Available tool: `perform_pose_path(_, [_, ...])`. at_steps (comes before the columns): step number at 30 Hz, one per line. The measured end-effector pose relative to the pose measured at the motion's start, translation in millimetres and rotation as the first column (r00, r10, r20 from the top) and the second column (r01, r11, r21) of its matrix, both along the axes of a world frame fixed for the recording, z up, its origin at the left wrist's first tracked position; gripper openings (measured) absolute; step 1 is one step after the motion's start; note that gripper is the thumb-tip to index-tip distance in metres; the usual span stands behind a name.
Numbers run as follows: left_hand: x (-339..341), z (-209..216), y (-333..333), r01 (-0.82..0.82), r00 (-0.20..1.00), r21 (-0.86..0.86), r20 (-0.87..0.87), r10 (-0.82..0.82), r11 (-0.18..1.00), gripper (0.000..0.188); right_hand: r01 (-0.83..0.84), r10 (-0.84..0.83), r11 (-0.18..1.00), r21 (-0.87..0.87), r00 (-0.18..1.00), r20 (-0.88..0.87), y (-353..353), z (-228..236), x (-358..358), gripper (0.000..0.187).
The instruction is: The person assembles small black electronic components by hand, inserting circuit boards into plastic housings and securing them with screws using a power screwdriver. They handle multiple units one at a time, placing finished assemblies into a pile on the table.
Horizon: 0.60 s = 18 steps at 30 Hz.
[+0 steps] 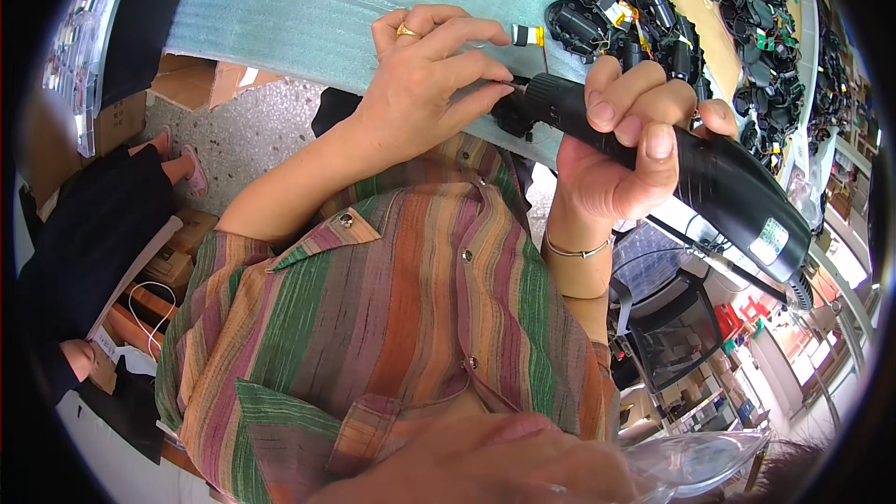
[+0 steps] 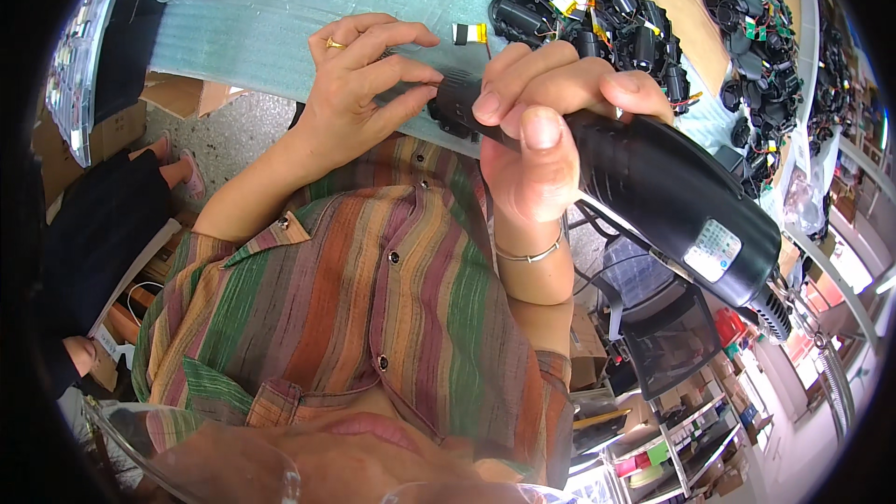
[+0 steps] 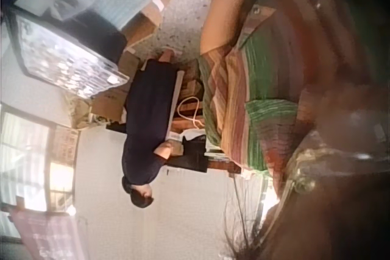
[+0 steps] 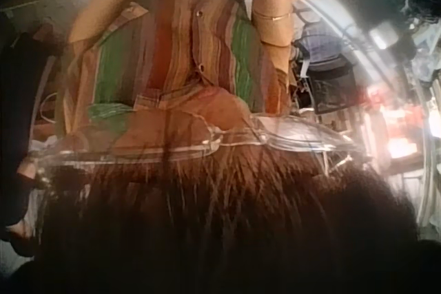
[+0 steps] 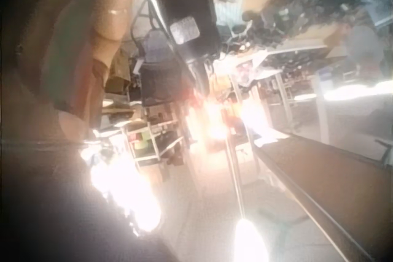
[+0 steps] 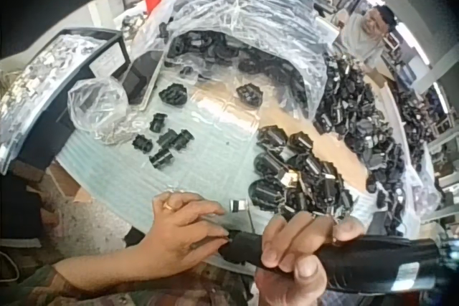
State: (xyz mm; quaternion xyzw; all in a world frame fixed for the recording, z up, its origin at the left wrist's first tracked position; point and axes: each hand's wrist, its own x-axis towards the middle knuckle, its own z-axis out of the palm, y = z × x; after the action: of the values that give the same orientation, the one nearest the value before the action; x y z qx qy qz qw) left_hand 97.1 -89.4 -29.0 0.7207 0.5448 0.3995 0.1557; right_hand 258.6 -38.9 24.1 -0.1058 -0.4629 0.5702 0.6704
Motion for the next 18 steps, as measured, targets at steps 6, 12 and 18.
perform_pose_path(6, [-1,5,0,0.026,0.999,-0.001,-0.019,-0.026,1.0,0.015,0.041,-0.041,0.999,-0.007,0.999,0.02,-1,-1,3,0.045])
perform_pose_path(12, [1,6,-1,0.045,0.998,0.019,-0.039,-0.044,0.999,0.015,-0.003,0.003,1.0,0.004,0.999,0.042,1,0,4,0.049])
perform_pose_path(18, [9,2,-1,0.046,0.998,0.039,-0.047,-0.044,0.998,0.026,-0.02,0.018,1.0,0.01,0.992,0.127,4,2,15,0.06])
